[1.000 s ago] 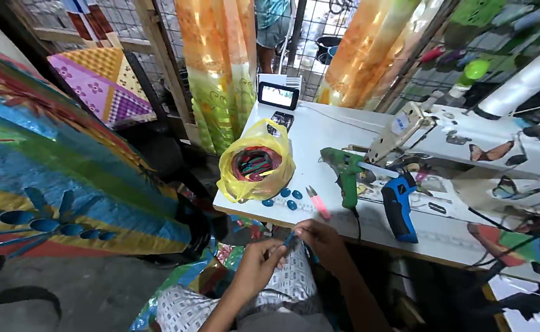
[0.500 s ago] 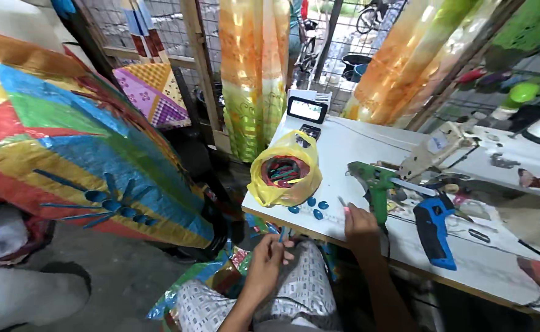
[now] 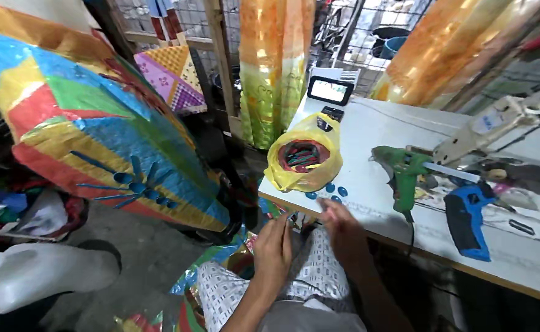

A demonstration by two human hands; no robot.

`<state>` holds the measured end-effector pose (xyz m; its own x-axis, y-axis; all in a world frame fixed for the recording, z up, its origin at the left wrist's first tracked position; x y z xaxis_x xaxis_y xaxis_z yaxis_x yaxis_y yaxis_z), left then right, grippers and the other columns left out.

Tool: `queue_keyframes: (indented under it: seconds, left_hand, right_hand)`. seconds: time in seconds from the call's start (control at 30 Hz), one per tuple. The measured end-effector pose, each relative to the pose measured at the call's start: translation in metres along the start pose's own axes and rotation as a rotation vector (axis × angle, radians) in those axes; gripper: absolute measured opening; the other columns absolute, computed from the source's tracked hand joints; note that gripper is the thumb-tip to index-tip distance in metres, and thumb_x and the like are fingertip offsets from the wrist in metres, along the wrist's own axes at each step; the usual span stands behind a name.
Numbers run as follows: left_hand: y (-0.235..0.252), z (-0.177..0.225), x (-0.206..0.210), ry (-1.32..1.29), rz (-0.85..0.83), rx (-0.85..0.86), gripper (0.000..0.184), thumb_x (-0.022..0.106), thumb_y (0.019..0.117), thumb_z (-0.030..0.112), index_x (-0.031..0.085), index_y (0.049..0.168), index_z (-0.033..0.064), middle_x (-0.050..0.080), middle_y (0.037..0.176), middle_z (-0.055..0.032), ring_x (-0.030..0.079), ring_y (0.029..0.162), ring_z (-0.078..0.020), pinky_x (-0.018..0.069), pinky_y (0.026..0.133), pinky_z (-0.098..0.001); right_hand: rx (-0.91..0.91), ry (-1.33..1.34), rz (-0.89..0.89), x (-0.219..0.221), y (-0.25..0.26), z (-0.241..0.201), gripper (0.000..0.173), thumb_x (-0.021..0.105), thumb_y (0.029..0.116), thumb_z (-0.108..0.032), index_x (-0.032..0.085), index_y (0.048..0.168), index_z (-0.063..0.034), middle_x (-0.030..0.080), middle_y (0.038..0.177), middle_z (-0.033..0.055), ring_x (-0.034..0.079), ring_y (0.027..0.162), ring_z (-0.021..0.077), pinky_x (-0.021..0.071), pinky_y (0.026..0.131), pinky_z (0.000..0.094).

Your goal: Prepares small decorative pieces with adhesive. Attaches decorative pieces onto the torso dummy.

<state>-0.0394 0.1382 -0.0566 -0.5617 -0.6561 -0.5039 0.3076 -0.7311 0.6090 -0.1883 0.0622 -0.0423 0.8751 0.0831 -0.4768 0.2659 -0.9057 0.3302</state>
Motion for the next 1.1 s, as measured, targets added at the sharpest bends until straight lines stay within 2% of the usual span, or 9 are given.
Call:
queue_keyframes:
  seconds: [0.07,0.13,0.37,0.5,0.73,0.87,0.9,1.0,1.1]
  left_hand:
    - [0.000,0.003,-0.002,0.067,0.044,0.058,0.025,0.056,0.0977,0.007,0.074,0.111,-0.0029,0.068,0.080,-0.0122,0.065,0.071,-0.0178,0.0558,0.071,-0.0268]
    - [-0.001,0.004,-0.004,0.104,0.063,0.088,0.024,0.057,0.0967,0.007,0.074,0.110,-0.0029,0.067,0.078,-0.0117,0.065,0.071,-0.0193,0.0561,0.071,-0.0287]
    - [-0.010,0.003,-0.006,0.093,0.111,0.146,0.022,0.057,0.0967,0.007,0.073,0.107,-0.0049,0.066,0.077,-0.0114,0.065,0.072,-0.0179,0.0551,0.074,-0.0260]
    - [-0.013,0.004,-0.006,0.079,0.134,0.152,0.023,0.056,0.0961,0.006,0.073,0.105,-0.0059,0.064,0.075,-0.0110,0.063,0.070,-0.0165,0.0539,0.073,-0.0233]
    - [-0.013,0.009,-0.008,0.117,0.161,0.191,0.022,0.056,0.0963,0.007,0.073,0.104,-0.0046,0.065,0.075,-0.0107,0.063,0.071,-0.0181,0.0539,0.075,-0.0248]
    - [-0.016,0.007,-0.017,0.093,0.153,0.215,0.022,0.054,0.0985,0.008,0.072,0.105,-0.0029,0.065,0.076,-0.0104,0.062,0.072,-0.0172,0.0530,0.075,-0.0238]
    - [-0.015,0.006,-0.022,0.044,0.140,0.181,0.022,0.054,0.0995,0.008,0.072,0.105,-0.0036,0.065,0.078,-0.0107,0.062,0.073,-0.0144,0.0526,0.074,-0.0215]
    - [-0.006,-0.004,-0.032,-0.290,0.033,-0.123,0.026,0.051,0.1041,0.008,0.072,0.106,-0.0064,0.070,0.089,-0.0051,0.063,0.076,0.0016,0.0525,0.073,-0.0128]
    - [-0.001,-0.010,-0.030,-0.670,-0.116,-0.440,0.026,0.044,0.1061,0.008,0.068,0.099,0.0019,0.064,0.081,0.0080,0.054,0.067,0.0050,0.0459,0.063,-0.0129]
  right_hand:
    - [-0.053,-0.019,-0.015,0.015,-0.006,-0.008,0.045,0.055,0.1018,-0.037,0.070,0.121,0.0009,0.072,0.106,0.0169,0.070,0.091,0.0238,0.0578,0.080,0.0404]
    - [-0.104,0.010,-0.007,0.025,-0.009,-0.011,0.039,0.060,0.0997,-0.036,0.073,0.114,-0.0015,0.071,0.100,0.0127,0.069,0.084,0.0172,0.0573,0.074,0.0323]
    - [-0.157,0.144,0.009,0.037,-0.014,-0.011,0.032,0.064,0.0985,-0.030,0.072,0.107,0.0000,0.073,0.092,0.0080,0.067,0.079,0.0078,0.0565,0.075,0.0239]
    - [-0.180,0.100,-0.007,0.033,-0.014,-0.012,0.035,0.064,0.0980,-0.033,0.074,0.108,-0.0005,0.074,0.095,0.0092,0.069,0.084,0.0101,0.0573,0.078,0.0257]
    - [-0.169,0.098,-0.022,0.030,-0.015,-0.016,0.034,0.061,0.0998,-0.034,0.073,0.103,-0.0020,0.071,0.083,0.0065,0.064,0.071,0.0075,0.0545,0.067,0.0237]
    - [-0.279,-0.083,0.043,0.015,-0.001,-0.007,0.033,0.057,0.1020,-0.026,0.075,0.097,0.0001,0.072,0.079,0.0113,0.067,0.065,0.0173,0.0561,0.061,0.0333]
    - [-0.274,-0.105,0.052,0.006,0.005,-0.002,0.032,0.057,0.1014,-0.025,0.076,0.098,0.0011,0.073,0.081,0.0123,0.069,0.067,0.0176,0.0573,0.063,0.0336]
    - [-0.208,0.044,-0.002,-0.011,0.015,0.003,0.029,0.060,0.1005,-0.024,0.075,0.104,0.0000,0.071,0.082,0.0038,0.060,0.068,-0.0014,0.0509,0.066,0.0150]
    - [-0.137,0.121,-0.159,0.004,0.007,-0.007,0.032,0.062,0.0990,-0.028,0.072,0.109,-0.0005,0.070,0.085,0.0060,0.061,0.069,0.0050,0.0522,0.064,0.0239]
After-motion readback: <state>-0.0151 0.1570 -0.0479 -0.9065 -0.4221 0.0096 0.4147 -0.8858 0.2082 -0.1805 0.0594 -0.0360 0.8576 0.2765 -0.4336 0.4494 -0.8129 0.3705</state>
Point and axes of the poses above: each hand's wrist, its own y-axis towards the middle knuckle, its own x-axis out of the palm, z = x × y, the point moved 5 cm from there along y, towards the middle knuckle
